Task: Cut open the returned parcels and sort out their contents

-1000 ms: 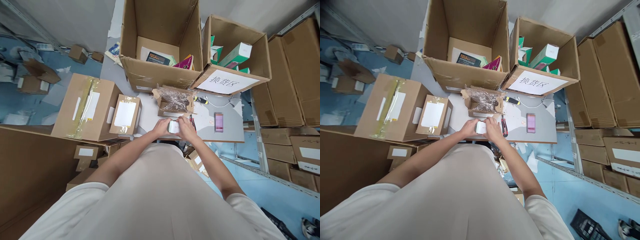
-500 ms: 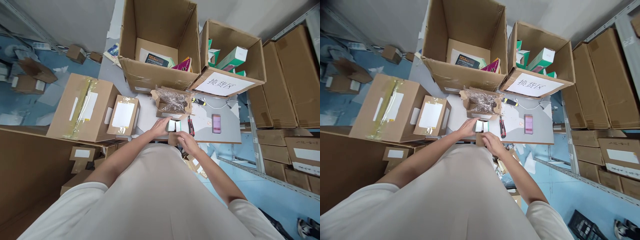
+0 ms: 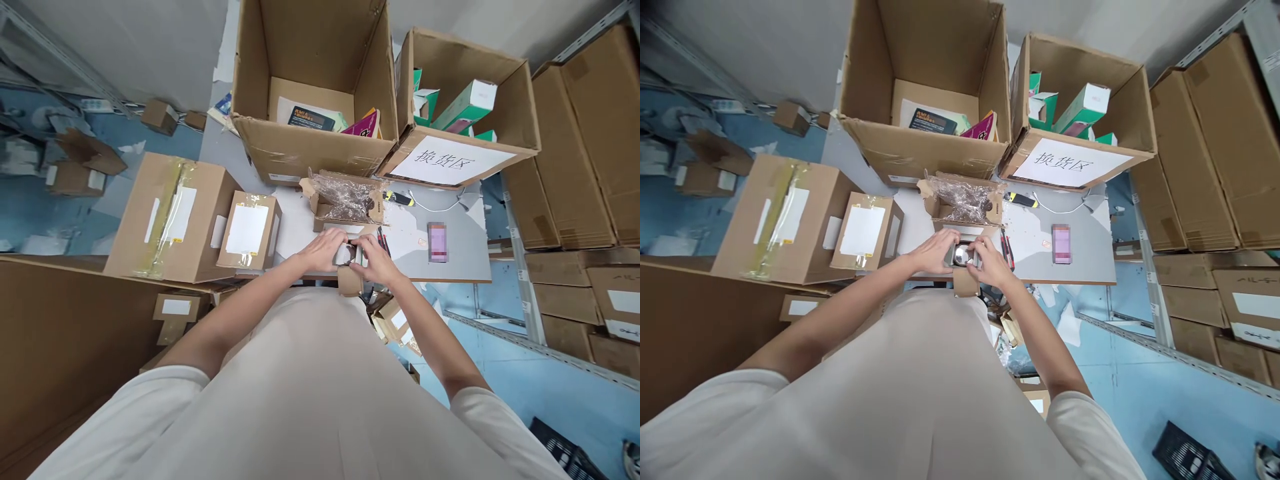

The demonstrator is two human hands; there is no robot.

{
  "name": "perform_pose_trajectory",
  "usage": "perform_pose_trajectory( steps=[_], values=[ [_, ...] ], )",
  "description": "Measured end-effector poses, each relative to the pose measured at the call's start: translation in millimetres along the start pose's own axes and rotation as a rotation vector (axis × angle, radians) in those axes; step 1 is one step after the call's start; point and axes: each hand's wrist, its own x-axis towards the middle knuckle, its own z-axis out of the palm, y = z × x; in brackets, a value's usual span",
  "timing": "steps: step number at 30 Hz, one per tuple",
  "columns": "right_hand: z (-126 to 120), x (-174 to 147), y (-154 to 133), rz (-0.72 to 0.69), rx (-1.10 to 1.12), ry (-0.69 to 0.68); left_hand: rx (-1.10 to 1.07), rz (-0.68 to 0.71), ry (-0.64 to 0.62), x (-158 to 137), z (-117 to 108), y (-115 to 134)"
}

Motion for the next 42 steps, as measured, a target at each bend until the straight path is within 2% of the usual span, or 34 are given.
perform_pose_trajectory(
  steps=[3, 5, 8, 11, 13, 16, 18, 21, 24, 28, 32, 37, 42],
  values=[
    [1, -7, 10, -0.006, 0.134, 0.095, -0.018, 0.025, -0.048, -5, -17, 0],
    [4, -12, 17, -0.010, 0.187, 0.151, 0.000, 0.002, -0.039, -7, -20, 3],
    [11, -18, 25, -0.028, 0.141, 0.212, 0.058, -0.171, 0.055, -5, -7, 15],
    [12, -20, 27, -0.060, -0.069, 0.258, 0.072, -0.257, 0.089, -1, 12, 23],
    [6, -19, 25, -0.121, -0.241, 0.191, 0.068, -0.237, 0.089, -2, 20, 21],
    [-10, -7, 15, -0.291, -0.446, -0.035, 0.070, -0.194, 0.112, -5, 24, 12],
    [-20, 6, 6, -0.380, -0.567, -0.137, 0.058, -0.162, 0.126, -6, 26, 7],
    [-25, 27, -6, -0.483, -0.732, -0.212, -0.003, -0.155, 0.148, -6, 31, 7],
    [-23, 43, -8, -0.622, -0.780, -0.268, -0.101, -0.203, 0.173, -7, 39, 8],
    [-27, 53, -4, -0.696, -0.681, -0.348, -0.180, -0.252, 0.209, -9, 45, 4],
    [-56, 52, -15, -0.613, -0.462, -0.345, -0.179, -0.280, 0.220, -9, 43, -1],
    [-107, 46, -43, -0.350, -0.020, -0.046, -0.165, -0.277, 0.190, -5, 37, 1],
    [-142, 57, -54, -0.210, 0.255, 0.208, -0.149, -0.256, 0.231, -9, 27, 5]
  ],
)
